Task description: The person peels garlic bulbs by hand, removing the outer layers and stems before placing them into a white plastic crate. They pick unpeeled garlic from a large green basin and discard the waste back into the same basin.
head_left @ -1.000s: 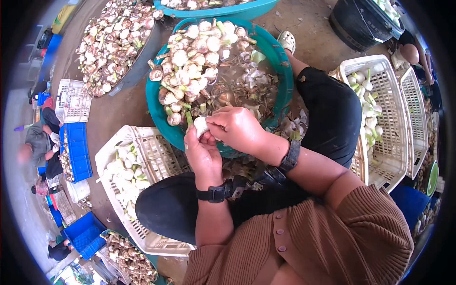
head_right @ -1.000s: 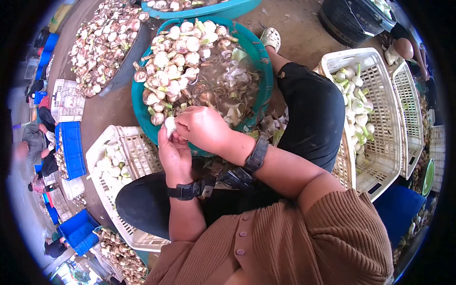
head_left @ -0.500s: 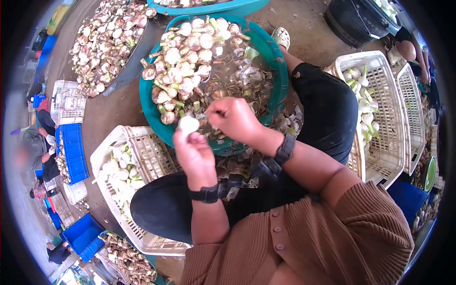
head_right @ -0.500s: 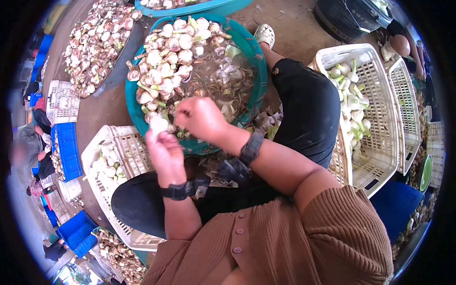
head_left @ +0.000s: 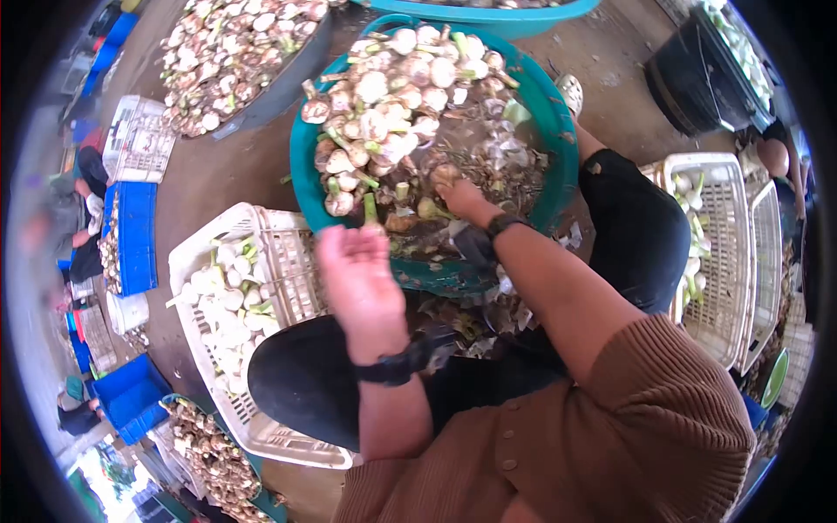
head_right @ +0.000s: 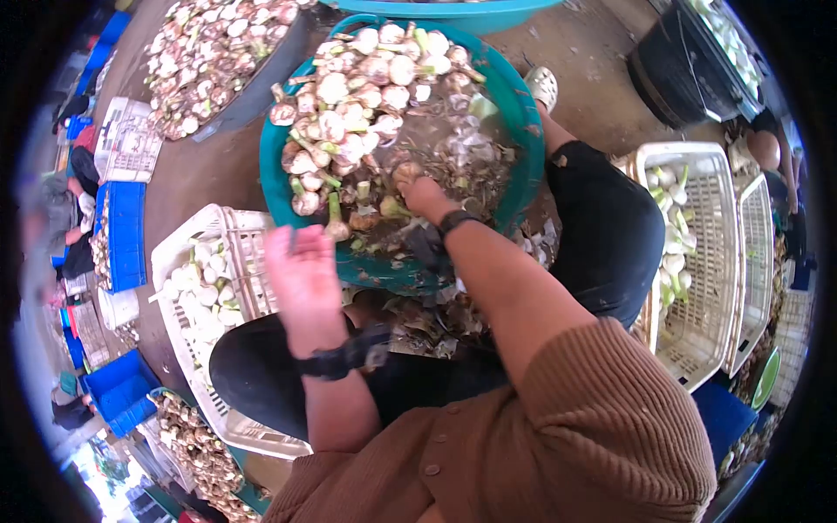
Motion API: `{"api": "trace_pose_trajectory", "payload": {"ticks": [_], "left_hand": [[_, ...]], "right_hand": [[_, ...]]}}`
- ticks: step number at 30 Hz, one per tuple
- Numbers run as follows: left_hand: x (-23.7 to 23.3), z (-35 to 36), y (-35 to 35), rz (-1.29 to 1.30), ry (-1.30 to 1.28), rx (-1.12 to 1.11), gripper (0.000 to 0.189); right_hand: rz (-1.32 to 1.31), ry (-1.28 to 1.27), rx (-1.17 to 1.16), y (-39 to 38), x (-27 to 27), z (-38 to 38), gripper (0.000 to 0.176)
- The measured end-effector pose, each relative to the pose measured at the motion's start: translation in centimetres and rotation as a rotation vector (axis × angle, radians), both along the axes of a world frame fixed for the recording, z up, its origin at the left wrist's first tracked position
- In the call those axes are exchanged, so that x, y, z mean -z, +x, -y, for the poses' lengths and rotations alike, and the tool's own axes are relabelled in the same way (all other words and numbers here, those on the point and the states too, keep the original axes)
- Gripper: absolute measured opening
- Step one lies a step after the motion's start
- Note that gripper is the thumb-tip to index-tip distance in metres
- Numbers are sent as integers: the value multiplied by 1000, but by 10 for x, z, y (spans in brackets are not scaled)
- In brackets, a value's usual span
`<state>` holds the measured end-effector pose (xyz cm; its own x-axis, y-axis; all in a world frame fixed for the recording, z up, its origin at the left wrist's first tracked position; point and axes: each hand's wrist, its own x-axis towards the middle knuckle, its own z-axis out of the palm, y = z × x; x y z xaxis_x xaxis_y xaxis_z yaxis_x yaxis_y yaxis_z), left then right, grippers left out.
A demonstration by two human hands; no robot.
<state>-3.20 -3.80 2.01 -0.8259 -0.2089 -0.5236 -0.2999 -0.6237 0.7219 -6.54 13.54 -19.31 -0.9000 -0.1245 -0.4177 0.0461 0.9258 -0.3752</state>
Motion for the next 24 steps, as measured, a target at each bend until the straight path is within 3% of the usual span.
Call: {"api": "trace_pose_trajectory", "payload": {"ticks": [2,4,7,10,13,16,18,20,23,24], "left_hand": [[17,-27,1,191,-149,44,32],[28,-45,0,338,-280,149,38],[45,-45,-1,299,-146,515,34],[32,-50,4,123,-218,518,28],[31,-54,13,57,-207,457,23],[30,-47,20,103,-234,443,17],[31,-43,22,107,-114,431,15],[41,-35,19,47,-34,512,24],[45,-31,18,-231,127,584,34],[45,-26,13,-201,33,619,37]], "right_hand": [[72,-465,471,14,-51,1,36],[-42,-502,413,43,-103,7,35],[-182,-557,280,73,-163,4,33],[-330,-521,144,86,-183,2,30],[-358,-280,30,92,-195,7,26],[-347,-236,124,93,-192,19,25],[-386,-328,133,89,-176,15,28],[408,-1221,688,89,-178,10,32],[371,-1424,767,99,-182,6,33],[293,-1492,761,100,-183,4,31]]}}
